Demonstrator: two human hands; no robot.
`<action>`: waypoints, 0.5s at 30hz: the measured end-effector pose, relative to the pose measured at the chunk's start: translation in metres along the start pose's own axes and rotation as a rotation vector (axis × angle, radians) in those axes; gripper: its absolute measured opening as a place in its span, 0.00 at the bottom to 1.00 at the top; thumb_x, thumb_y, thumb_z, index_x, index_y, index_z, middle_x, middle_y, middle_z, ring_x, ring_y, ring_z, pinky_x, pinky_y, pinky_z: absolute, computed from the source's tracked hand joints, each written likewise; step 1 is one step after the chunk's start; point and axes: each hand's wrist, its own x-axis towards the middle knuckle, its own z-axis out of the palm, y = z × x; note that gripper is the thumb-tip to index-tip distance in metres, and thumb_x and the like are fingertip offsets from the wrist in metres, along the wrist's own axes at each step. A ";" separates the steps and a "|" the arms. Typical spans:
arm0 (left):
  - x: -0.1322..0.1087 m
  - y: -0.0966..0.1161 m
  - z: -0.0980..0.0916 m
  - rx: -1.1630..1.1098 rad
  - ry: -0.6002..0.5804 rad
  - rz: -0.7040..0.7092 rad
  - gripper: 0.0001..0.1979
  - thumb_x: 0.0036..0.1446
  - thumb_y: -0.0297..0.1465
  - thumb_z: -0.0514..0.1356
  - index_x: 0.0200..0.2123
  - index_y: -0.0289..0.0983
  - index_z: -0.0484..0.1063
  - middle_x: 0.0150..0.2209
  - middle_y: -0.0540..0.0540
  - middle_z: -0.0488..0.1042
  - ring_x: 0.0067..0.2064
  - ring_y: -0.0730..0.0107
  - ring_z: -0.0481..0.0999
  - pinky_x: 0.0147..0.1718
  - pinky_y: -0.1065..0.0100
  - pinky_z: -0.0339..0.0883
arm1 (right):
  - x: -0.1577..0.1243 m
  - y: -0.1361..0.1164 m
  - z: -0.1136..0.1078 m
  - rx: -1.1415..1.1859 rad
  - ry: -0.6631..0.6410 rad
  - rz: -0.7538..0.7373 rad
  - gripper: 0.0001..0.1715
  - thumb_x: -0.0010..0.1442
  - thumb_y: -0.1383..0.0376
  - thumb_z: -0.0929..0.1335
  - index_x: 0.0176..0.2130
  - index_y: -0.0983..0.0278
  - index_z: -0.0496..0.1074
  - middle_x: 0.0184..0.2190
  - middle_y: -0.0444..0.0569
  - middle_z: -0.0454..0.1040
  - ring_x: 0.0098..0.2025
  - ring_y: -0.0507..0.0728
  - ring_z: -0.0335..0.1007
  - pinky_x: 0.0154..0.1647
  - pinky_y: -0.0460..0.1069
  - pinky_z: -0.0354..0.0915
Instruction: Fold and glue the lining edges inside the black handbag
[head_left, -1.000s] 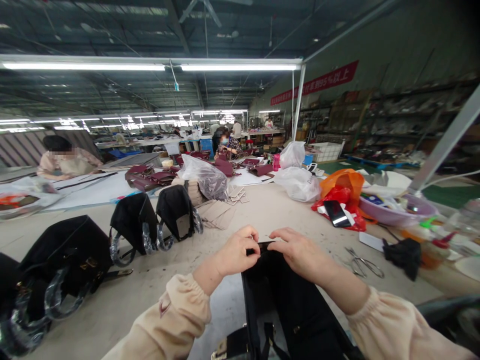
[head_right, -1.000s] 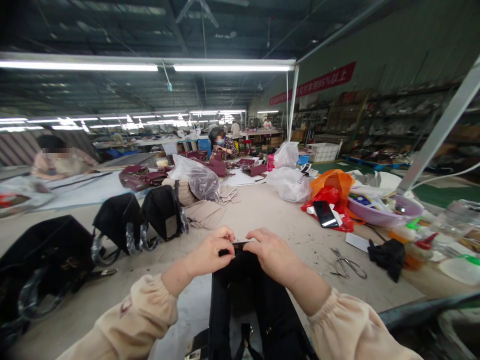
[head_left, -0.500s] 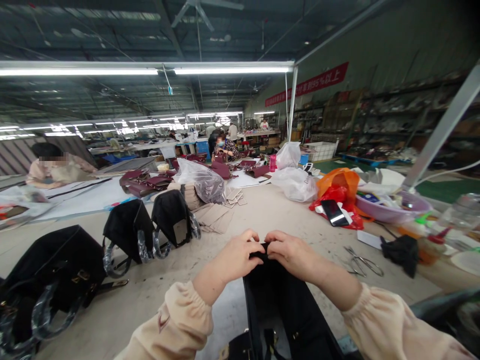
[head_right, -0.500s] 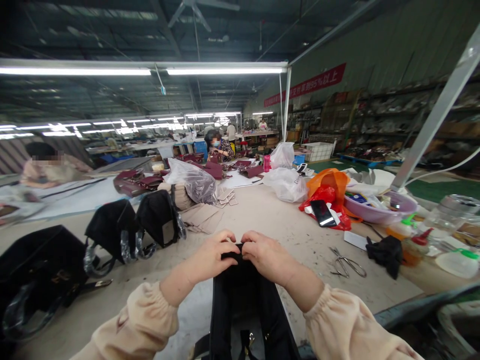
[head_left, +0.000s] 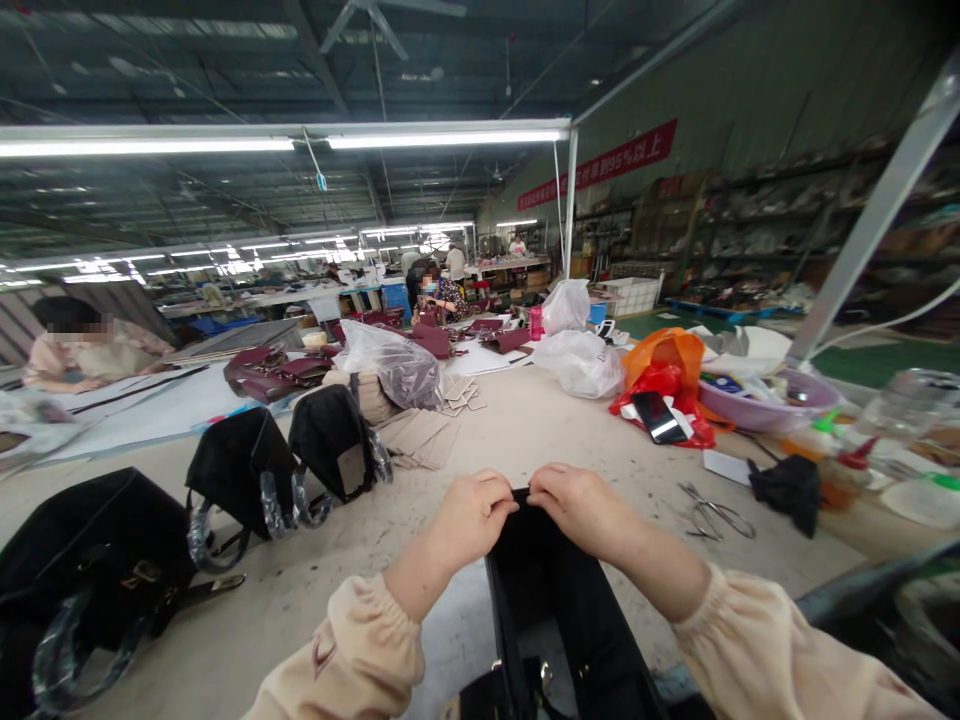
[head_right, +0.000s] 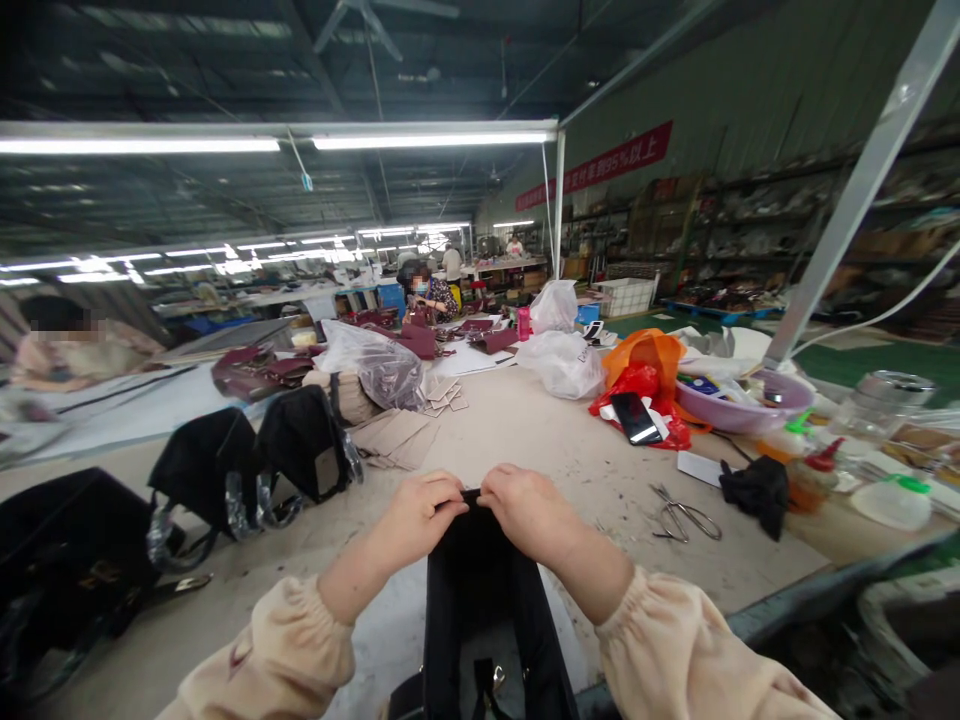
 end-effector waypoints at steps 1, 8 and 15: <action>0.000 0.000 0.001 -0.006 0.005 -0.011 0.06 0.53 0.25 0.59 0.25 0.37 0.73 0.30 0.50 0.74 0.33 0.73 0.73 0.36 0.72 0.64 | 0.000 0.000 0.000 0.002 0.005 0.007 0.06 0.59 0.69 0.65 0.30 0.63 0.70 0.31 0.45 0.71 0.34 0.52 0.68 0.38 0.46 0.62; 0.001 0.000 0.006 -0.014 0.049 -0.131 0.06 0.51 0.26 0.60 0.23 0.37 0.73 0.28 0.50 0.76 0.31 0.72 0.74 0.35 0.72 0.65 | -0.002 0.007 -0.003 0.062 0.035 0.035 0.05 0.55 0.70 0.67 0.28 0.62 0.69 0.28 0.43 0.72 0.32 0.52 0.68 0.35 0.46 0.61; 0.001 0.000 0.008 -0.016 0.040 -0.110 0.07 0.53 0.27 0.59 0.24 0.37 0.72 0.30 0.49 0.76 0.32 0.72 0.73 0.35 0.71 0.65 | -0.008 0.016 -0.011 0.216 -0.044 0.185 0.22 0.47 0.70 0.71 0.43 0.60 0.67 0.33 0.43 0.75 0.35 0.53 0.71 0.38 0.47 0.64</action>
